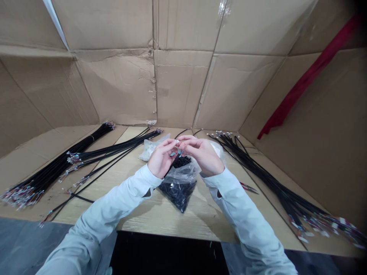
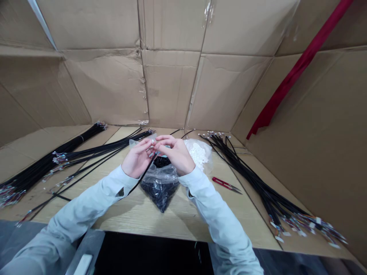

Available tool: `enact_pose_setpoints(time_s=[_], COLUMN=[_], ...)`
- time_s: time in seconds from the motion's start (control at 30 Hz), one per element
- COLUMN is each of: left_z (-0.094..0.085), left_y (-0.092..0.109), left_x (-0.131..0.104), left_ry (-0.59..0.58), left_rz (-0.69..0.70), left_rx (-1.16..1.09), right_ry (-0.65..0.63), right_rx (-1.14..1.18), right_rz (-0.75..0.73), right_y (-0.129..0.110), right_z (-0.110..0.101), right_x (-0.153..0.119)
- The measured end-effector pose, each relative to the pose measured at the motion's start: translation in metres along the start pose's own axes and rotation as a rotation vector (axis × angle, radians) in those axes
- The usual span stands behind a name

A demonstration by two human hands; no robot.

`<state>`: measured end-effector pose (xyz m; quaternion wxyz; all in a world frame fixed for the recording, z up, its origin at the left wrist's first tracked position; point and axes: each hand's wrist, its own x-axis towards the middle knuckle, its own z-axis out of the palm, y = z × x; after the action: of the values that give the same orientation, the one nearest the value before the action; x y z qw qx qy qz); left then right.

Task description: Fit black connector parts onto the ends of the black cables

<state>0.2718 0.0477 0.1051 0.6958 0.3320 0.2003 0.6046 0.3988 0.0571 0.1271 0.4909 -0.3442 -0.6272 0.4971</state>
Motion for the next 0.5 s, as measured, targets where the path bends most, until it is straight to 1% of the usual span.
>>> enact_pose_setpoints(time_s=[0.5], left_z=[-0.0005], left_y=[-0.0031], left_x=[0.0004], left_ry=[-0.01], left_rz=[0.024], left_rx=[0.011], right_ry=[0.021], right_rx=[-0.009], right_rz=[0.019], right_y=[-0.0025], right_z=[0.0012], right_x=[-0.0015])
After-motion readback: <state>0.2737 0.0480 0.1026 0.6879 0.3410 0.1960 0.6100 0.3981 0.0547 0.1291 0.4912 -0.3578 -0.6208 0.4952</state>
